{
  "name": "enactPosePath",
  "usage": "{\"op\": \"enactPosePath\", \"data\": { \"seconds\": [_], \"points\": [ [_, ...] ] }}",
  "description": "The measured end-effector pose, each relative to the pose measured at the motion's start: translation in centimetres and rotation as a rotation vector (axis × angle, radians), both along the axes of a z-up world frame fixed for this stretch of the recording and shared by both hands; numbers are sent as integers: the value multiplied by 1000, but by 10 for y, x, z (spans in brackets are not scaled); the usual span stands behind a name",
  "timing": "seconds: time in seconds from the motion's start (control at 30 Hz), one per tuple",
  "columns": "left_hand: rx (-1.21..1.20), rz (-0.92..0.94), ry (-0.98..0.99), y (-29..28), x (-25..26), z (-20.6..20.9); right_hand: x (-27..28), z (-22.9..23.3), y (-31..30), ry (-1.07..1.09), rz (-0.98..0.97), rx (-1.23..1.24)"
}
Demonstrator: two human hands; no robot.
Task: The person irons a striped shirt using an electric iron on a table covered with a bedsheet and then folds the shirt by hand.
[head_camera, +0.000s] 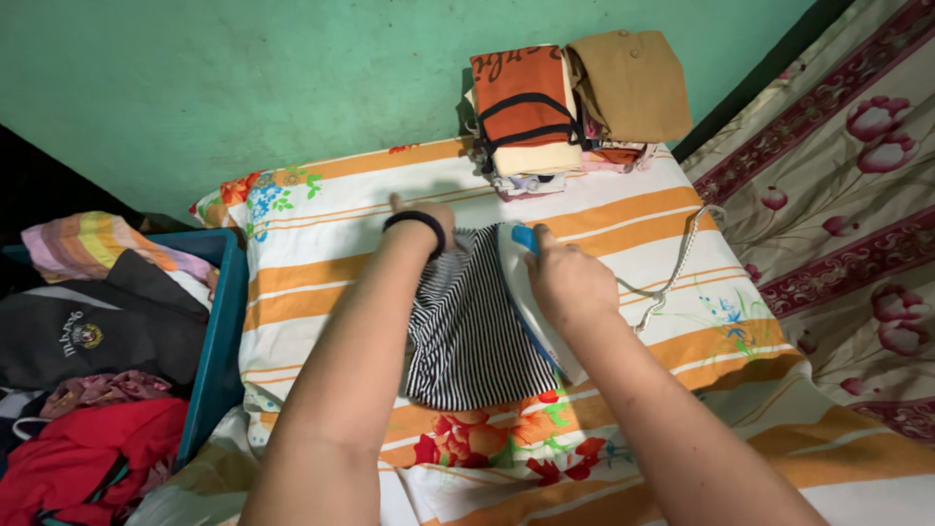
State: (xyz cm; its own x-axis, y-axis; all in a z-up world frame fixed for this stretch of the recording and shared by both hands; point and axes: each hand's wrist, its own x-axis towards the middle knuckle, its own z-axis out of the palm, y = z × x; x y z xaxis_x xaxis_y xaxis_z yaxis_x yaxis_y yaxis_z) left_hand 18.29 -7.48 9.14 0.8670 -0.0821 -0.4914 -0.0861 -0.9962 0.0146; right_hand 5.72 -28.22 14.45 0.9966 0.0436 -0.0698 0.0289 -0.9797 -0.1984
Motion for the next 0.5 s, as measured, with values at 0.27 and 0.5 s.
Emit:
{"op": "enactPosePath", "data": {
  "seconds": [0.27,0.5],
  "points": [
    [-1,222,-489,0,-18,-30,0,17,-8,-8,124,-13],
    [-146,35,-601,-47,-79,-64,9,14,-5,-80,178,-30]
  ]
}}
